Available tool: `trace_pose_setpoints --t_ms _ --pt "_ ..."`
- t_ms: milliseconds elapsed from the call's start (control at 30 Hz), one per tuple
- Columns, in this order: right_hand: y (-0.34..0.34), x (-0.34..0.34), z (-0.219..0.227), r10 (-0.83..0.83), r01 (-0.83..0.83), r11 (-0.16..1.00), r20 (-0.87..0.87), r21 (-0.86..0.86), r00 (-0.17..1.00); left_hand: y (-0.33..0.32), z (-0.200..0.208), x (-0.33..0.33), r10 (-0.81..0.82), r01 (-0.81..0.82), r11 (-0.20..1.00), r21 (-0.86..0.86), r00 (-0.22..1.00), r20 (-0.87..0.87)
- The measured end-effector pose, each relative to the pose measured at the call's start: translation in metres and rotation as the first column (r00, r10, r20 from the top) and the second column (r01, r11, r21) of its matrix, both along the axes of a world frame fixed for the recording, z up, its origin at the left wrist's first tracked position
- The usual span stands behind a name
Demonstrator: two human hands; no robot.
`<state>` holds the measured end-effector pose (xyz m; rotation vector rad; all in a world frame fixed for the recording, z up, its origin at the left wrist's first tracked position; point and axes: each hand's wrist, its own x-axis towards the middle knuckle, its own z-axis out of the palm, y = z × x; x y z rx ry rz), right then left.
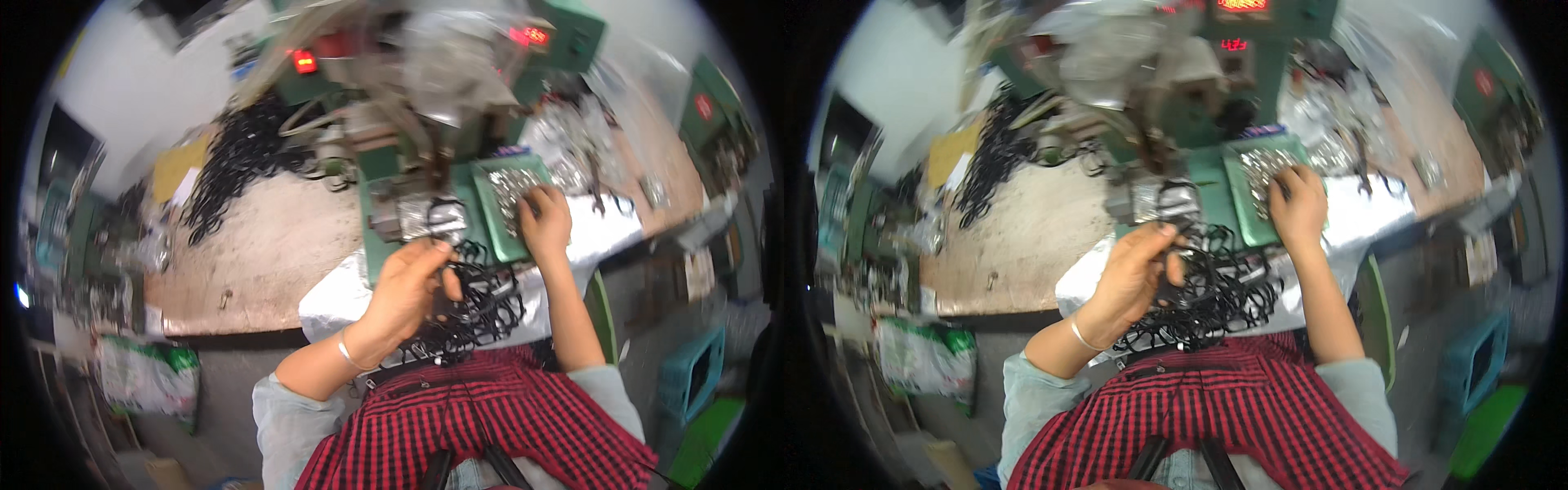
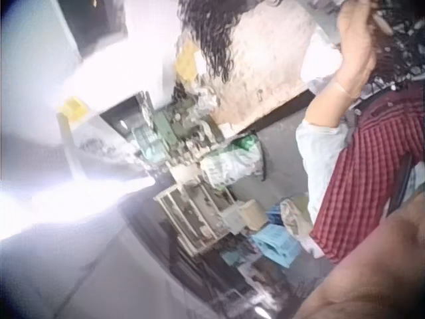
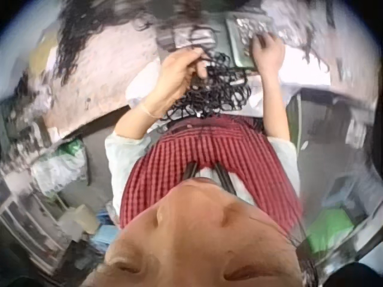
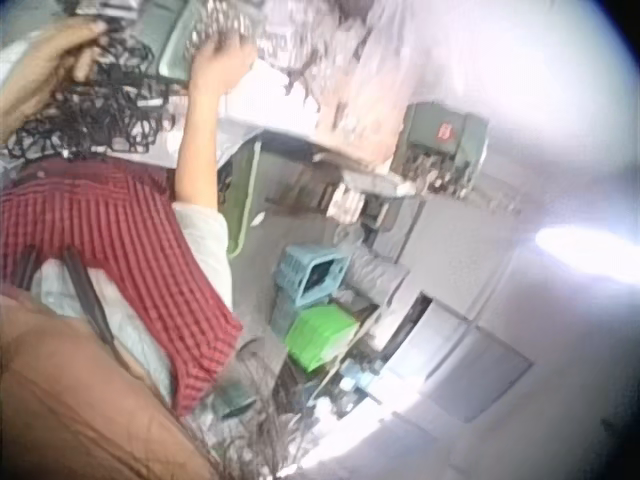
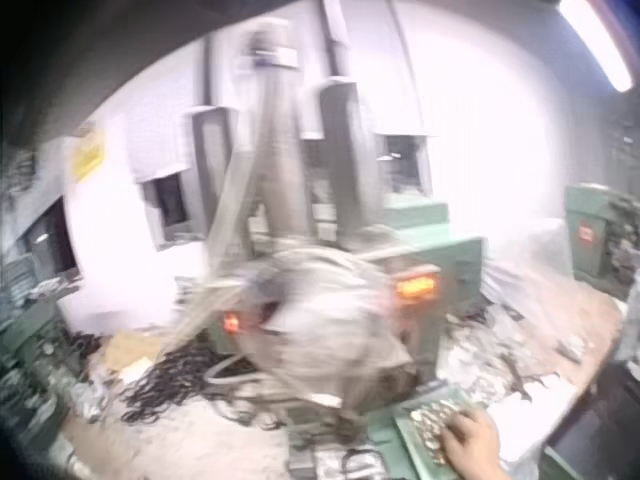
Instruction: The person repeatedly picks up black cables and small metal components, places them into a green machine, and removes the assembled units. The person handles the cables and components one at a time, placing finished items into a pile on the table.
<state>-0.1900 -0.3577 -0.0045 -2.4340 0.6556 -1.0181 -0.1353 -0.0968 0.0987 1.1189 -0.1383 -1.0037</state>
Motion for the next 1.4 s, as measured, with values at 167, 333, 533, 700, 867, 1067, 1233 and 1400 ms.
trace_pose_setpoints --t_ms 167,333,533,700,867,1067,1233,1400 --pt "-0.013 -0.004 -0.017 0.046 -0.044 0.99 0.01 -0.134 0.999 -0.006 -0.009 0.001 -0.017 0.02 0.998 -0.057 0.999 0.052" --pt "-0.004 0.002 -0.018 0.096 -0.093 0.994 0.073 -0.054 0.993 0.034 -0.022 0.027 -0.468 0.495 0.86 -0.122 0.862 0.196" --pt "0.01 -0.004 -0.014 0.074 -0.07 0.996 0.065 -0.055 0.995 0.078 -0.055 0.203 0.012 -0.688 0.725 0.04 0.071 0.997" --pt "0.013 0.004 -0.013 0.125 -0.115 0.987 0.095 -0.111 0.988 0.049 -0.05 0.387 -0.663 -0.901 0.386 0.196 -0.123 0.738" --pt "0.01 0.001 -0.008 0.059 -0.052 0.993 0.066 -0.102 0.996 0.025 -0.065 0.43 -0.708 -0.795 0.198 0.574 0.288 0.645" --pt "0.008 -0.003 -0.012 0.021 -0.012 0.992 0.068 -0.129 0.997 0.056 -0.081 0.384 -0.692 -0.775 0.324 0.542 0.196 0.694" --pt "0.008 -0.01 -0.001 0.079 -0.099 0.986 0.15 0.132 0.986 0.087 -0.111 0.306 -0.592 -0.8 0.415 0.434 0.125 0.796" --pt "0.054 -0.005 0.067 0.29 -0.379 0.798 0.252 0.468 0.923 0.117 -0.107 0.227 -0.709 -0.734 0.357 0.578 0.19 0.679"
